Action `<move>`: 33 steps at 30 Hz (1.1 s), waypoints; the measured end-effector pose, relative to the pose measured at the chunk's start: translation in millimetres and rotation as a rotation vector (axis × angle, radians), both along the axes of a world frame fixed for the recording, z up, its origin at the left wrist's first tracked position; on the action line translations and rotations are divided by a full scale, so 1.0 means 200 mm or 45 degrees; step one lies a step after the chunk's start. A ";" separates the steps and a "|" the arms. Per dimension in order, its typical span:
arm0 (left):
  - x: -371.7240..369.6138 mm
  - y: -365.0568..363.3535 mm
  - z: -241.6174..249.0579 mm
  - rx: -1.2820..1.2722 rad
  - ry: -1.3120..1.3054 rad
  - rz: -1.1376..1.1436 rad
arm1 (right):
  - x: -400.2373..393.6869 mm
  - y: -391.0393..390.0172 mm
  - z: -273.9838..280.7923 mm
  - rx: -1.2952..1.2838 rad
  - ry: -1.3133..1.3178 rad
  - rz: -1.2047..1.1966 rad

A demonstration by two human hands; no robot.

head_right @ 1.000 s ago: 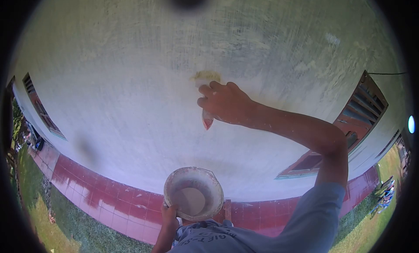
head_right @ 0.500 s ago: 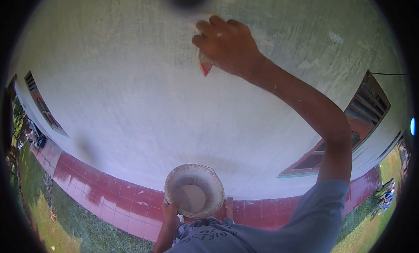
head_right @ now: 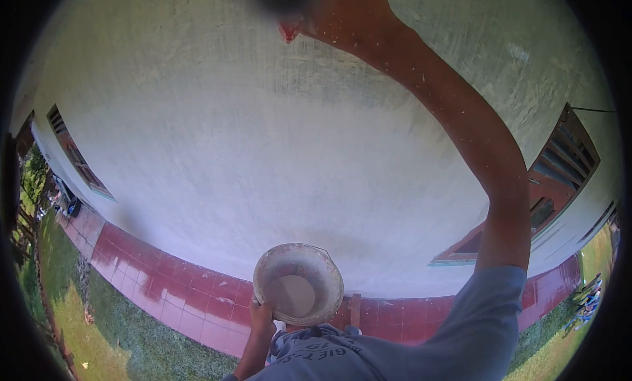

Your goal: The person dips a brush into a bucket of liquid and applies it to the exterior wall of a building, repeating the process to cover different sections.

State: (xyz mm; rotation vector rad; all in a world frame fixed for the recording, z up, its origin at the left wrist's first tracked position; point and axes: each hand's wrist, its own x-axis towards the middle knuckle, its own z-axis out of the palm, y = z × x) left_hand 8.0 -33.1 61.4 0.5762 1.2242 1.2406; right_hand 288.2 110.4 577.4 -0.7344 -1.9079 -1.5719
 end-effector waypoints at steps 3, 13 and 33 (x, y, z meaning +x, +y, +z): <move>-0.01 0.01 -0.01 -0.007 -0.012 0.008 | 0.04 0.20 -0.27 -0.041 0.017 0.012; -0.03 0.02 0.00 -0.026 -0.007 0.024 | -0.05 0.29 -0.30 -1.086 0.429 -0.163; -0.11 0.06 0.05 -0.034 0.062 -0.047 | 0.06 0.30 0.02 -1.083 0.637 0.058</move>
